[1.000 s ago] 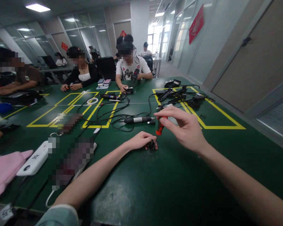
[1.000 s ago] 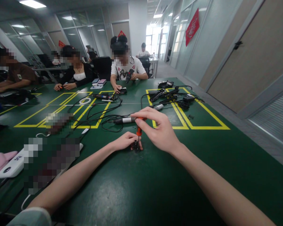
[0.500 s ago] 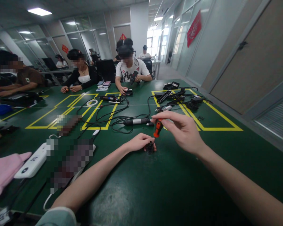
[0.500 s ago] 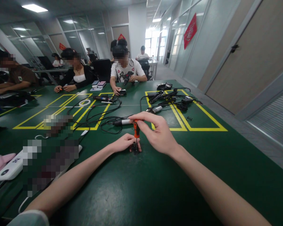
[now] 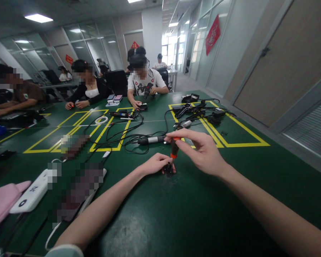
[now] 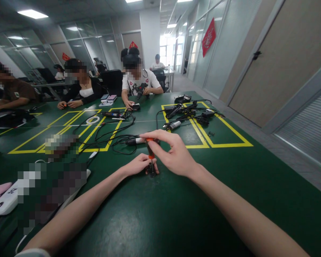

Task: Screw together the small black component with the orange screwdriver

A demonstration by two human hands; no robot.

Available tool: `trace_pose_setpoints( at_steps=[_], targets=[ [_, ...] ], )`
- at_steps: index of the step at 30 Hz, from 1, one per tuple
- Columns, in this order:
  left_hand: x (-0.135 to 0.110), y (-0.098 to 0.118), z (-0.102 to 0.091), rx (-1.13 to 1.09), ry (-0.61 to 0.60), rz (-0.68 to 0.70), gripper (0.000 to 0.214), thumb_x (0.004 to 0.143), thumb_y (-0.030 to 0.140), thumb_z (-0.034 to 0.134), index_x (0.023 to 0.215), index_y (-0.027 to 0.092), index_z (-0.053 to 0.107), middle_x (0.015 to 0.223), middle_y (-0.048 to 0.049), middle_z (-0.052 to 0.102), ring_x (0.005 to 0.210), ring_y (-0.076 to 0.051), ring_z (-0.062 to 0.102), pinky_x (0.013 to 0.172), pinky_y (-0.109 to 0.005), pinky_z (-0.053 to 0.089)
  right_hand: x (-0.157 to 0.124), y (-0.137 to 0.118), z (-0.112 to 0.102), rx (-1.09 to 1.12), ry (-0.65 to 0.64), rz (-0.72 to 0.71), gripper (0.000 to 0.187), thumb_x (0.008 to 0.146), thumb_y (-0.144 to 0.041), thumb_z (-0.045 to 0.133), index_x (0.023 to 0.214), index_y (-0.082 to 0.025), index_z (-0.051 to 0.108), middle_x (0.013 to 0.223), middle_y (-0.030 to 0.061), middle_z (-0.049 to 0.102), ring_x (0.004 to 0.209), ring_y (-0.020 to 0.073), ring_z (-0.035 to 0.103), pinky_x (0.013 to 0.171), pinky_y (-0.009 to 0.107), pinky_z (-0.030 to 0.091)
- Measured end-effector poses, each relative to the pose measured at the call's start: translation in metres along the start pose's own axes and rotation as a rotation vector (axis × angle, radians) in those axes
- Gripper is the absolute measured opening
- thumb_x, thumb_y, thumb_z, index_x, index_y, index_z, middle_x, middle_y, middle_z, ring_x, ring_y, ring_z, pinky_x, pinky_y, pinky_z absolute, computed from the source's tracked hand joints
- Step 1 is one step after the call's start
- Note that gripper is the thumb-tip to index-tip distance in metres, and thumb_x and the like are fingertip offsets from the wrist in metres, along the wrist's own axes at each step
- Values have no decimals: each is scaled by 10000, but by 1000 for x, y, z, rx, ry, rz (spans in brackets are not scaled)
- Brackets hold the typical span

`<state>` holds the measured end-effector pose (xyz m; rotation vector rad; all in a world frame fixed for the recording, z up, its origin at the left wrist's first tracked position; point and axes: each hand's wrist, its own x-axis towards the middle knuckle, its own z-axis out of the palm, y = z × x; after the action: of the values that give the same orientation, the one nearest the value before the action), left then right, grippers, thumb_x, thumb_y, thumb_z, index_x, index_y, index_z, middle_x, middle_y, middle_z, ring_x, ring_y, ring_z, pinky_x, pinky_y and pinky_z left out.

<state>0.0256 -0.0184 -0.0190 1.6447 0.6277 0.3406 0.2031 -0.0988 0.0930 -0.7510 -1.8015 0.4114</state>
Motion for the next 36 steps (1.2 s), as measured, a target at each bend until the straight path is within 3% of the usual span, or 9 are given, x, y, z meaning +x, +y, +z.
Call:
trace_pose_setpoints(
  at_steps=[7, 14, 21, 26, 29, 32, 36],
  targets=[
    [0, 1, 0, 10, 9, -12, 567, 895, 653, 582, 795, 112, 718, 858, -124, 784, 625, -119, 613, 542, -210, 452, 3, -1, 1, -38, 53, -80, 149, 937, -175, 696, 1008, -238, 812, 966, 52, 754, 890, 178, 716, 790, 317, 592],
    [-1, 2, -1, 36, 5, -5, 607, 902, 685, 564, 797, 109, 725, 882, -131, 788, 630, -116, 605, 547, -210, 448, 1, 0, 0, 11, -7, -8, 264, 1005, -140, 534, 1069, -213, 780, 963, 50, 789, 852, 169, 728, 752, 303, 589],
    [-1, 1, -1, 27, -2, 6, 592, 909, 668, 567, 799, 110, 732, 860, -125, 785, 612, -114, 602, 550, -212, 460, 3, -3, 3, -39, 87, -72, 137, 936, -168, 693, 985, -224, 807, 910, 36, 728, 828, 154, 690, 729, 289, 570],
    [0, 0, -1, 36, 0, 7, 609, 903, 681, 568, 804, 105, 739, 878, -137, 790, 620, -118, 609, 545, -213, 458, 1, -3, 0, 29, 7, 7, 218, 988, -170, 591, 1084, -213, 781, 959, 44, 783, 839, 162, 724, 756, 307, 581],
    [0, 0, -1, 36, -1, 12, 619, 904, 692, 565, 800, 106, 735, 860, -133, 785, 611, -116, 598, 548, -215, 460, 0, -2, 0, 48, -14, 30, 260, 1016, -178, 520, 1035, -204, 778, 980, 52, 791, 882, 171, 732, 775, 309, 583],
    [0, 0, -1, 37, -4, 22, 630, 904, 706, 561, 800, 108, 732, 871, -136, 787, 622, -117, 607, 553, -212, 464, 2, -1, 3, 28, 27, -33, 184, 983, -200, 605, 985, -214, 788, 981, 56, 776, 913, 181, 720, 778, 315, 581],
    [0, -1, -1, 27, -2, 21, 632, 896, 713, 571, 797, 108, 727, 880, -140, 793, 625, -115, 617, 547, -203, 459, 2, -3, 4, -8, 64, -65, 145, 937, -185, 681, 999, -232, 803, 877, 31, 756, 796, 162, 693, 718, 308, 577]
  ],
)
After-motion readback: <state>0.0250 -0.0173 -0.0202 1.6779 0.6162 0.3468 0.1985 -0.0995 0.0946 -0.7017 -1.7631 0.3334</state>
